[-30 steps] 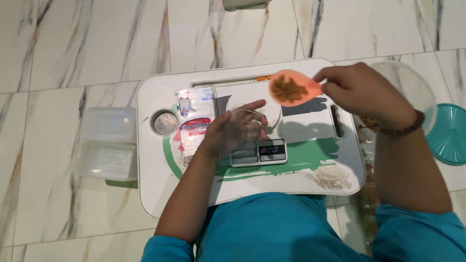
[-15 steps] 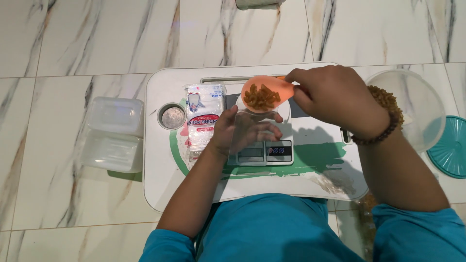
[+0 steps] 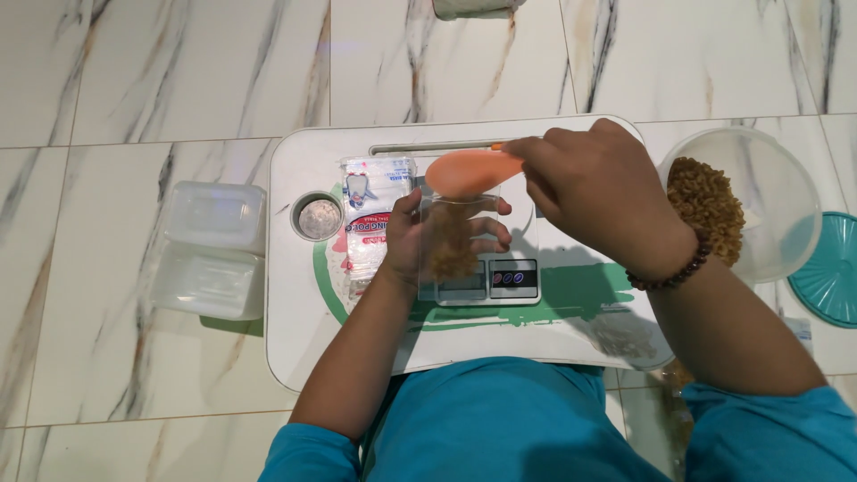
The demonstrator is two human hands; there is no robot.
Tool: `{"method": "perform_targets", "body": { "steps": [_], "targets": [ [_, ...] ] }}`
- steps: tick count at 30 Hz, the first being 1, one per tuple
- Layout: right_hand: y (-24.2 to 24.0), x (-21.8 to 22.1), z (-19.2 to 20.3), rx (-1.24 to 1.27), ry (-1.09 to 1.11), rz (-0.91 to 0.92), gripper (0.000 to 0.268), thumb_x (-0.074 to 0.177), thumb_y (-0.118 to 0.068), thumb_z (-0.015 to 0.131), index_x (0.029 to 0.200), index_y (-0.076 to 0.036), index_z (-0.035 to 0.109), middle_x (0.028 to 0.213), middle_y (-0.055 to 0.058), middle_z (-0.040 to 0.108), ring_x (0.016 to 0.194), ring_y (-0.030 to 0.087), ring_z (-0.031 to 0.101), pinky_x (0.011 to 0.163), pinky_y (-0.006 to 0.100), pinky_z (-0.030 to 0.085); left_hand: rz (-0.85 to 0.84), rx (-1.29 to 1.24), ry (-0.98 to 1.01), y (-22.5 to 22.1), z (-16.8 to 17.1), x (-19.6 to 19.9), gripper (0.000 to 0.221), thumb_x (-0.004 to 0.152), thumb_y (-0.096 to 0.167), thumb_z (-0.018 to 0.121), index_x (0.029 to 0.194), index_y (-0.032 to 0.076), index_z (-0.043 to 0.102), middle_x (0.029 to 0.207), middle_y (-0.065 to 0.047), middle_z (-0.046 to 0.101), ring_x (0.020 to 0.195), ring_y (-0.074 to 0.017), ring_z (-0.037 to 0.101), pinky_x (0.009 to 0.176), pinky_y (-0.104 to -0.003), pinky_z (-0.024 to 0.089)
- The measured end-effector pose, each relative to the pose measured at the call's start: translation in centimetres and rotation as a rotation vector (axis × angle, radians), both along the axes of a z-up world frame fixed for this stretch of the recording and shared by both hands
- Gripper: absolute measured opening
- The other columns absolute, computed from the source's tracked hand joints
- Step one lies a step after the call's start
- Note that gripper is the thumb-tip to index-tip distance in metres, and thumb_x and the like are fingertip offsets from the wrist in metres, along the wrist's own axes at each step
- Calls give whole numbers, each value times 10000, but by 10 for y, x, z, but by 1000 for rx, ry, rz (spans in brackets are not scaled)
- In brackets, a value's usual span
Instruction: Scooping dry food into small plastic bags, weighing them on a digital scale, and sealing the bags.
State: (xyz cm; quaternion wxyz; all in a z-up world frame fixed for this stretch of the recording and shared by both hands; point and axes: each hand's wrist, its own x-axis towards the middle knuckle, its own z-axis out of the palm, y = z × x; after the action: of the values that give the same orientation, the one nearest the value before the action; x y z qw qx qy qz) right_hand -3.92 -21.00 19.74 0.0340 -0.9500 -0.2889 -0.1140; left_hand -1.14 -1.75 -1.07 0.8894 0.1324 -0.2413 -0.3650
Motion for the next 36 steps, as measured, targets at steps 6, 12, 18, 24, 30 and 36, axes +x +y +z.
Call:
{"method": "perform_targets", "body": {
  "steps": [6,12,18,24,30,36],
  "targets": [
    [-47,-1,-36,297,64,-141,321,990,-59,641,1295,-103,732,989,53,760,832,267,720,767,354,518,-6,-35,32,-1,-1,3,943,880,710,445,1563,62,394,1394,-254,572,1182,-416,647,1052,-587,505],
    [-113,-17,-60,529,83,-446,298,992,-34,632,1268,12,735,761,66,659,581,169,488,556,299,397,-7,-117,115,4,16,-5,903,934,479,556,1588,-88,298,1357,-308,538,1131,-441,614,1047,-586,469],
    [-235,-28,-135,780,-14,-862,244,1009,-73,594,1198,18,720,793,53,650,684,141,557,622,274,447,47,-79,35,2,3,-5,861,955,466,593,1581,-70,343,1331,-290,577,1156,-419,636,1029,-532,526],
    [-340,-43,-241,357,53,-1327,305,1000,-242,576,1209,-86,734,969,256,732,994,466,700,816,537,560,-3,-16,18,7,-4,2,1006,871,616,614,1591,-12,299,1346,-324,547,1189,-499,590,1046,-552,460],
    [-328,-41,-266,166,306,-1294,305,950,-191,555,1093,-82,800,878,209,765,902,432,748,774,518,586,53,54,52,5,-3,0,977,858,630,589,1563,-7,360,1283,-333,586,1134,-493,626,1003,-564,494],
    [-312,-45,-246,238,422,-1240,302,941,-231,586,1055,-56,805,885,210,762,913,445,732,766,528,575,90,103,65,4,2,-4,977,832,661,588,1538,8,418,1233,-314,611,1083,-477,650,976,-545,512]
  ]
}}
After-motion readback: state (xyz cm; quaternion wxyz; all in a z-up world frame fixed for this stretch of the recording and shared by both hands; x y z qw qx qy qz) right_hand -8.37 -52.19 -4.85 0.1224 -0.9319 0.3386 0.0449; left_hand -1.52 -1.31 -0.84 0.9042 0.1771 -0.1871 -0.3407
